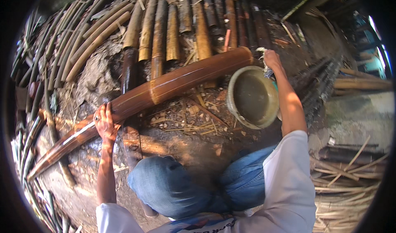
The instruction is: The person sits on the ground and repeatedly rubs a long bamboo pole with a cloth, dipping the cloth into a nearby bowl of liquid to keep it wet. The person rotates the pole and continues rubbing along its length.
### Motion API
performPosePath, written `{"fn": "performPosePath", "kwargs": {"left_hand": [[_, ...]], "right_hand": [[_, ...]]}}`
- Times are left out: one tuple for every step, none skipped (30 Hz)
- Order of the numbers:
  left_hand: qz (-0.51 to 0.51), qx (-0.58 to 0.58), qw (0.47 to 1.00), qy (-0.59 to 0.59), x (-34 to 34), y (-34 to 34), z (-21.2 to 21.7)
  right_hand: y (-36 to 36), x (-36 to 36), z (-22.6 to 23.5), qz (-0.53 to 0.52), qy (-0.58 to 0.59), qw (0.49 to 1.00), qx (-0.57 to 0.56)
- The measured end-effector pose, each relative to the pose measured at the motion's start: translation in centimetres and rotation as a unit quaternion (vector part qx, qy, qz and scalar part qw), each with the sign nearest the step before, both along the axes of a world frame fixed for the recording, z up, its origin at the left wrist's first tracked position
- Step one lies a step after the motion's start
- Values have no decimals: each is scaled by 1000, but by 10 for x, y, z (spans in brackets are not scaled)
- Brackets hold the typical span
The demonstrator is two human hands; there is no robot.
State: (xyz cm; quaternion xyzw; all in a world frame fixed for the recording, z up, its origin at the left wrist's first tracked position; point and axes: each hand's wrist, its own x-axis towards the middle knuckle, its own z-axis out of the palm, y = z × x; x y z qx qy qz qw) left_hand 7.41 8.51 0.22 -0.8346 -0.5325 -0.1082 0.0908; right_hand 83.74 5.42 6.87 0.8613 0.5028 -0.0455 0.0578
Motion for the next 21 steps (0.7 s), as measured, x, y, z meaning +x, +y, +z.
{"fn": "performPosePath", "kwargs": {"left_hand": [[44, -63, 997, 31, 0, 0, 0], [54, -75, 995, 37, 1, 0, 0], [36, -52, 997, 47, 1, -1, 1], [44, -59, 996, 48, 2, -1, 2], [32, -45, 998, 41, 2, -2, 4], [32, -47, 998, 32, 4, -3, 6], [37, -62, 997, 11, 4, -4, 8], [32, -59, 996, 53, 5, -5, 11], [21, -40, 998, 48, 6, -5, 13], [28, -45, 998, 44, 7, -7, 16], [29, -48, 998, 35, 8, -8, 17], [24, -47, 998, 24, 8, -8, 19], [16, -35, 999, 34, 8, -9, 20], [22, -37, 998, 46, 7, -8, 20], [16, -49, 997, 61, 6, -8, 21], [13, -36, 998, 59, 4, -8, 21], [-10, -31, 998, 59, -1, -7, 21], [-10, -48, 999, 2, -2, -6, 22], [-103, -18, 987, -122, -10, -2, 24], [-70, -84, 985, -132, -10, -6, 23], [-32, -174, 976, -130, -8, 2, 24]], "right_hand": [[-8, 5, 13, -4, 14, 1000, 19], [-17, 6, 26, -27, 29, 999, -1], [-27, 5, 37, -43, 47, 998, -11], [-37, -1, 45, -42, 65, 997, 11], [-48, -10, 50, -8, 71, 996, 52], [-60, -23, 52, -8, 84, 996, 22], [-72, -38, 52, 5, 95, 995, 24], [-82, -56, 51, 11, 95, 995, 28], [-91, -73, 51, 52, 87, 995, -8], [-96, -90, 53, 70, 64, 993, -74], [-98, -104, 57, 64, 79, 991, -92], [-97, -115, 62, 59, 96, 991, -75], [-93, -125, 69, 48, 115, 988, -86], [-87, -131, 76, 36, 126, 986, -98], [-80, -135, 82, 58, 129, 985, -99], [-72, -137, 87, 97, 118, 987, -44], [-65, -137, 89, 119, 114, 986, -15], [-58, -134, 88, 155, 113, 981, 15], [-51, -127, 82, 179, 158, 970, 34], [-43, -117, 73, 178, 158, 971, 29], [-34, -103, 60, 159, 188, 969, 20]]}}
